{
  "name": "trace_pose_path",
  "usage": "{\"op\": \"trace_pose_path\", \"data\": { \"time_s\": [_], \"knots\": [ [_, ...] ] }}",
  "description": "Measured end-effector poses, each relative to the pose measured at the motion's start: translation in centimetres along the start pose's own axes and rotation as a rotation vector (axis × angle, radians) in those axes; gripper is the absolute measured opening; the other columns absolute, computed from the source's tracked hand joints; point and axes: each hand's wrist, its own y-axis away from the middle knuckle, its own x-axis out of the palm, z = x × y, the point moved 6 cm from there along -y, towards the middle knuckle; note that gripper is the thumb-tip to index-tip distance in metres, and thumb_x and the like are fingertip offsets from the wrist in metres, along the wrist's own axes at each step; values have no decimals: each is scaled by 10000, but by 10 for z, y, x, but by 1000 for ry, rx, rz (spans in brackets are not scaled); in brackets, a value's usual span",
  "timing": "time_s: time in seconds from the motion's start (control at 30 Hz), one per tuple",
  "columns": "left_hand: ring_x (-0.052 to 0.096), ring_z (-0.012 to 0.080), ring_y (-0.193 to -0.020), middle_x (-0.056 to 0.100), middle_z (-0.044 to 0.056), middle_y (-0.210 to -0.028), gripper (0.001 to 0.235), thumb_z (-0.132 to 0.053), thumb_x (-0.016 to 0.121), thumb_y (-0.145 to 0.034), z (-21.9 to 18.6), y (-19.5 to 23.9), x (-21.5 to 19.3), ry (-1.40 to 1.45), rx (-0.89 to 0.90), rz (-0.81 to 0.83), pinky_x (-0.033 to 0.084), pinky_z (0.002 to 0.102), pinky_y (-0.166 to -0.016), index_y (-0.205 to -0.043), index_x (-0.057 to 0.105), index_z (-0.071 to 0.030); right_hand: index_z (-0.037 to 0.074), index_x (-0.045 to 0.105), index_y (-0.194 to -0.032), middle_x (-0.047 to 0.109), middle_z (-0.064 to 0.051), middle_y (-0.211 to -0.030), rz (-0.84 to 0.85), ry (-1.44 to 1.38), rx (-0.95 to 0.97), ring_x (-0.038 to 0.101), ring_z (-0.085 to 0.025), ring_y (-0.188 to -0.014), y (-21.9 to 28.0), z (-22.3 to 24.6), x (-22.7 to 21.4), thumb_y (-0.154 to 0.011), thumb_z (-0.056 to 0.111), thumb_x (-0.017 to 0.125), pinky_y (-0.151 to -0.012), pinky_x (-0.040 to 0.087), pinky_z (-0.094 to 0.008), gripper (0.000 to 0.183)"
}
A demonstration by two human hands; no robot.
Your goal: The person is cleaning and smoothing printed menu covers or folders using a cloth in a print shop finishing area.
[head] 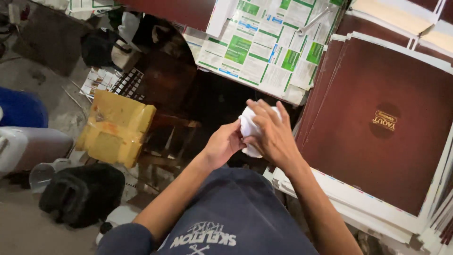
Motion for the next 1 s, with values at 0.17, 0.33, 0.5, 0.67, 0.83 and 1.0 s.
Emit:
{"op": "trace_pose_path", "data": {
  "time_s": [0.17, 0.33, 0.5, 0.67, 0.83, 1.0],
  "knots": [
    [502, 300, -1382, 558, 144, -1329, 861, -659, 286, -1210, -4, 17, -1, 162, -36, 480, 315, 430, -1243, -1458, 483, 143, 77, 627, -1226, 643, -84, -1089, 230, -7, 14, 598, -321, -1083, 25, -28, 60, -893, 335, 696, -1092, 359, -560, 427],
    [408, 241, -1496, 426, 133, -1611, 1000, -734, 274, -982, -42, 24, 42, 70, -17, 438, 210, 408, -1287, -1617, 260, 38, 105, 682, -928, 653, -76, -901, 94, -210, 254, 602, -311, -902, -2, -53, 86, -1056, 263, 507, -972, 419, -476, 268],
    [269, 264, -1590, 341, 132, -1680, 1036, -761, 280, -1021, -74, -7, 0, -617, 290, 426, -20, 445, -1341, -1639, 221, 68, 49, 633, -786, 630, -102, -726, -176, -320, 672, 600, -248, -689, -24, -91, 119, -1105, 294, 481, -720, 480, -391, 429],
    [529, 217, -1384, 580, 138, -1476, 1240, -928, 181, -863, -116, -20, -35, -1393, 219, 584, -135, 510, -1328, -1662, 250, 18, 95, 652, -796, 657, -57, -715, -501, -922, 1169, 641, -228, -661, 34, -197, 196, -1082, 324, 512, -652, 546, -371, 392],
    [281, 263, -1617, 313, 141, -1738, 1310, -936, 209, -835, -203, -3, -26, 327, -47, 541, 101, 414, -1334, -1680, 161, 64, 76, 636, -923, 637, -99, -825, -1017, -1040, 1010, 649, -242, -743, -13, -152, 108, -1102, 457, 400, -720, 572, -396, 482],
    [251, 125, -1610, 197, 26, -1775, 1366, -976, 137, -732, -191, -26, -47, 262, -35, 530, 152, 303, -1312, -1697, 107, -10, 98, 579, -1218, 614, -107, -1155, -659, -470, 846, 637, -248, -981, -115, -53, 134, -1141, 420, 382, -846, 560, -407, 385]
  ]
}}
